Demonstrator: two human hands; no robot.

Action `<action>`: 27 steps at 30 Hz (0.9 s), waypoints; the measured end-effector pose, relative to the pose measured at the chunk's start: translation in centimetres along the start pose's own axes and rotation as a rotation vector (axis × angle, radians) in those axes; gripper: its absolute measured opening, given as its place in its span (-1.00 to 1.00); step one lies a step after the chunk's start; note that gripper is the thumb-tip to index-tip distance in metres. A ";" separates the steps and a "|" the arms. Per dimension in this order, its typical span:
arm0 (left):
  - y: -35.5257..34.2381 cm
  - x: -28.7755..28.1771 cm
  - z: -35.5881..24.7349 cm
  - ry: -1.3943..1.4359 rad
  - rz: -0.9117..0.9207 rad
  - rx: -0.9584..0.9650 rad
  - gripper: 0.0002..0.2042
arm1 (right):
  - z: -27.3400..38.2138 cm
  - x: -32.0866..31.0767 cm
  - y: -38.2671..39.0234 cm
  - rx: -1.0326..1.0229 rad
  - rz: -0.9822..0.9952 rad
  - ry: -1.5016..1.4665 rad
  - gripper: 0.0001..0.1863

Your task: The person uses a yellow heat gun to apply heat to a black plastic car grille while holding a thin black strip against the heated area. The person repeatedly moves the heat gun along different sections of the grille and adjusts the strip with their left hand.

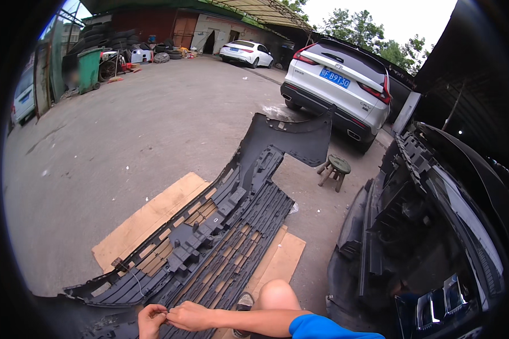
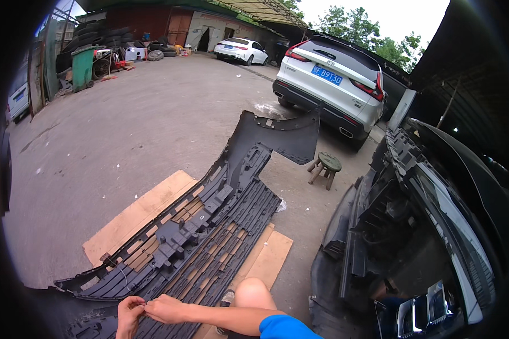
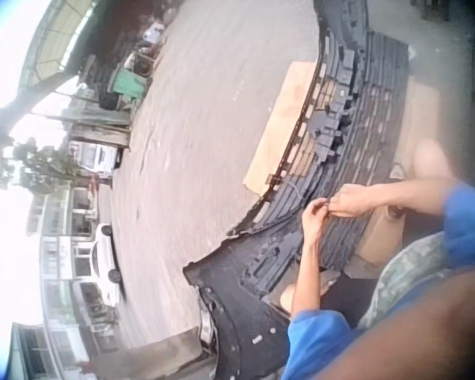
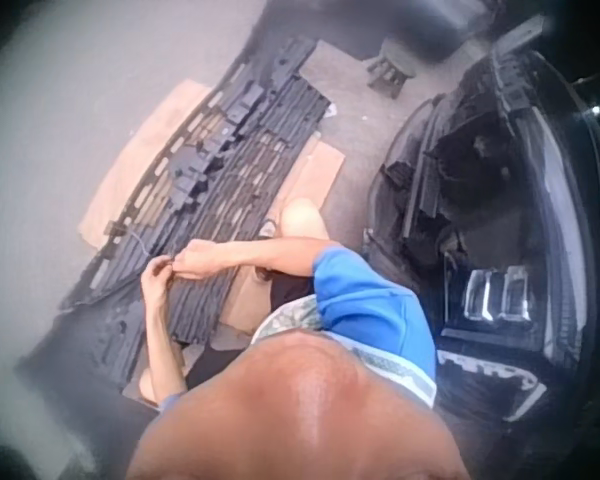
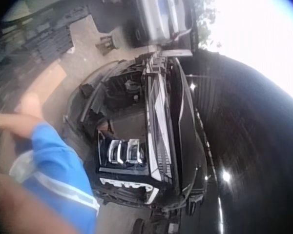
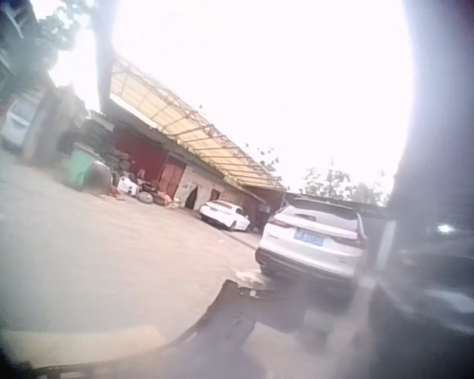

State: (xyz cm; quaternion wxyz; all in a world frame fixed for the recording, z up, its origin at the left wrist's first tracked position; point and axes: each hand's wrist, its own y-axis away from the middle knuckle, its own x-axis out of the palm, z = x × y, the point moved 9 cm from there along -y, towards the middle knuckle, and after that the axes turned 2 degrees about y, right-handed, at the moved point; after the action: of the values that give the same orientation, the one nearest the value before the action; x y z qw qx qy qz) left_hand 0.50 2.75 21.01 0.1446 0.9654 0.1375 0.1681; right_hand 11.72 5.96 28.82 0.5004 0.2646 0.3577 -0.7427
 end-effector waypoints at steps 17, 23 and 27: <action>-1.2 0.5 1.6 -0.039 0.017 -0.030 -0.81 | -0.6 -2.3 0.4 0.015 -0.111 -0.005 -0.83; -2.1 0.8 2.0 -0.059 0.037 0.027 -0.83 | -0.7 -3.2 0.7 -0.002 -0.132 0.011 -0.82; -2.5 1.0 2.4 -0.041 0.027 0.011 -0.81 | -1.0 -3.1 0.9 0.017 -0.131 -0.009 -0.82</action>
State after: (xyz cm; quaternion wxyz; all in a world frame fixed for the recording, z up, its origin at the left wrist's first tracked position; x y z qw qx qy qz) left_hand 1.76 4.86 18.31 0.1400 0.9711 0.1225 0.1493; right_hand 13.67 8.25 30.30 0.4500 0.2415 0.3658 -0.7781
